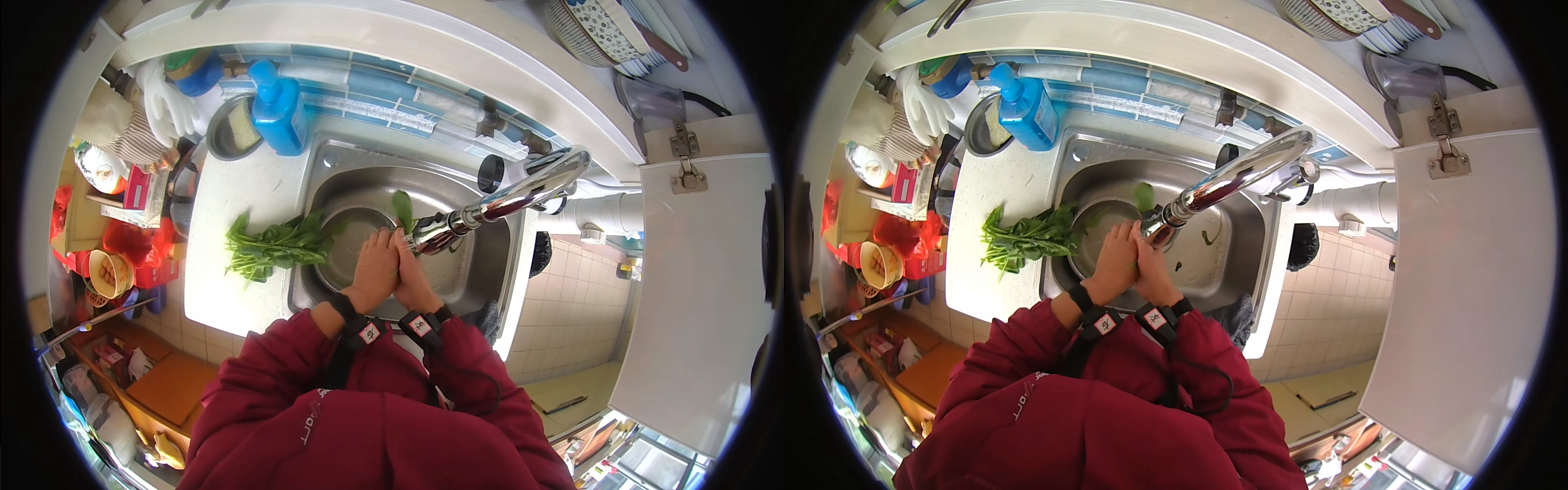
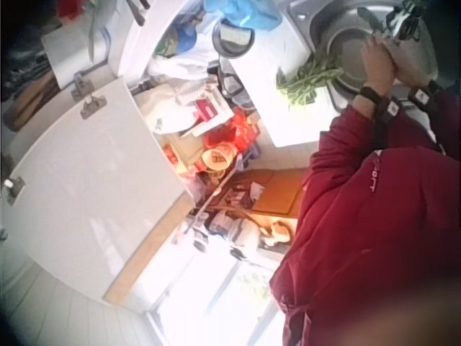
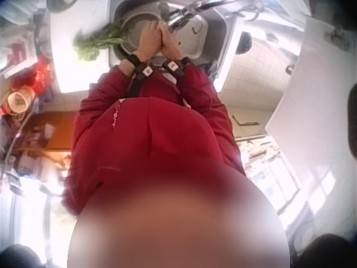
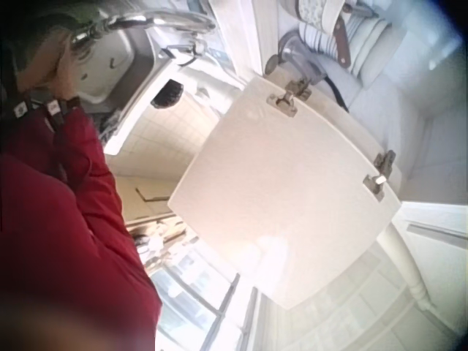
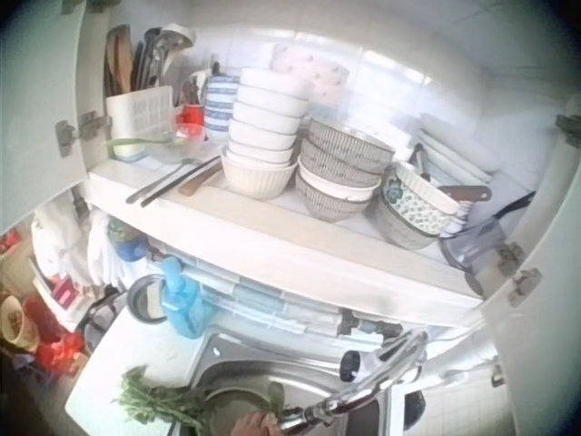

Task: The person washes leafy green vegetables in a kitchen sink, rinsing them under running water and placing them in a colander. Then the person uses a cloth to wipe the window sill and the lower part of the window glass.

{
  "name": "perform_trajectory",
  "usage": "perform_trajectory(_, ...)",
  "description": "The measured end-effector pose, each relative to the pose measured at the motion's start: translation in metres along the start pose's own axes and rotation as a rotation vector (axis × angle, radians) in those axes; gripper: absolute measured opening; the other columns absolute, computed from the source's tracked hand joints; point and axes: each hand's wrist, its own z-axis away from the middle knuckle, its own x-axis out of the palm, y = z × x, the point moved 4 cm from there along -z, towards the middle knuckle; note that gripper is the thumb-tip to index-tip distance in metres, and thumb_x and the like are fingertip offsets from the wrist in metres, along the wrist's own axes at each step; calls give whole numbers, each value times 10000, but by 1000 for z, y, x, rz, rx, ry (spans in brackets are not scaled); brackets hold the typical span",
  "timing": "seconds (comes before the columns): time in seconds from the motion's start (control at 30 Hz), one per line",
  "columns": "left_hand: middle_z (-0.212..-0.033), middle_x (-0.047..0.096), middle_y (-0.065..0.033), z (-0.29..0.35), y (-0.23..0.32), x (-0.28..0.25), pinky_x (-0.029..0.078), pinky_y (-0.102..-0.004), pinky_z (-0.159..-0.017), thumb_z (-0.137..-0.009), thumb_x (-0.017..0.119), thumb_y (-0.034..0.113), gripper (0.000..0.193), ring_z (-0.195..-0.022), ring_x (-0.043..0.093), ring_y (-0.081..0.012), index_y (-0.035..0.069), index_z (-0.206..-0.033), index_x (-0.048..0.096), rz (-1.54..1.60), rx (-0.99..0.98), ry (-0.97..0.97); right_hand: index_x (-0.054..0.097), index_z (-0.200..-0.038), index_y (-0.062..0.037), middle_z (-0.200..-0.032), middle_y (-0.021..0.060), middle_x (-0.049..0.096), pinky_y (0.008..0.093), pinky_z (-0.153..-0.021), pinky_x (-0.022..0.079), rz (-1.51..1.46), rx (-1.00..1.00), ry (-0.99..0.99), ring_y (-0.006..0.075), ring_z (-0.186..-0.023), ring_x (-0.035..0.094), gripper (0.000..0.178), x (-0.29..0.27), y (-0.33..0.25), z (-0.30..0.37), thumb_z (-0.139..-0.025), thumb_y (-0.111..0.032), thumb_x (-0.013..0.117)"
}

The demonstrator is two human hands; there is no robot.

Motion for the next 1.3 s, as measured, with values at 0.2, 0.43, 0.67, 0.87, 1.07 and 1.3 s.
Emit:
perform_trajectory(0.2, -1319, 486, -240, 7, 13, -22, 429, -482, -994, -859, 600, 105, 458, -1230, 475, -447, -16, -1282, 474, 109, 39, -68, 557, -1142, -139, -1194, 78, 622, 350, -980, 479, -214, -33, -85, 196, -1108, 585, 225, -21, 3, -27, -1043, -331, 493)
perform_trajectory(0.43, -1272, 561, -191, 18, 26, -58, 528, -395, -865, -865, 673, 83, 384, -1032, 638, -369, 20, -1222, 544, 466, 29, 82, 539, -1103, -106, -1044, 39, 634, 319, -802, 521, 661, -537, -175, 174, -962, 622, 204, -23, -20, -5, -1015, -289, 544)
perform_trajectory(0.67, -1180, 654, -80, 4, -34, -49, 516, -308, -826, -1032, 506, 219, 278, -994, 656, -172, 16, -1203, 590, 893, -417, 126, 556, -1027, -110, -829, -13, 524, 250, -619, 434, 101, 87, -206, 109, -737, 512, 173, -20, -12, 0, -1011, -282, 567)
perform_trajectory(0.87, -1249, 630, -120, -6, -32, -26, 458, -361, -966, -1045, 449, 383, 481, -1092, 619, -209, -5, -1323, 509, 1715, -583, -126, 559, -1098, -89, -898, -1, 584, 250, -645, 458, 320, 103, -304, 105, -760, 556, 190, -13, -23, 3, -973, -214, 630)
perform_trajectory(1.07, -1135, 684, -59, -9, -35, -25, 471, -357, -945, -996, 587, 223, 217, -1029, 639, -180, 109, -1177, 628, 1926, -481, -89, 596, -1103, -72, -886, 2, 601, 241, -671, 442, 620, 95, -304, 88, -781, 553, 184, -17, -45, 3, -942, -146, 646)
perform_trajectory(1.3, -1026, 703, -9, -8, -41, -22, 516, -308, -857, -920, 673, 57, 177, -947, 649, -130, 123, -1083, 671, 1734, -465, 110, 589, -1144, -49, -854, 5, 581, 248, -682, 454, 656, -49, -247, 96, -754, 546, 232, -23, -59, 5, -969, -198, 615)
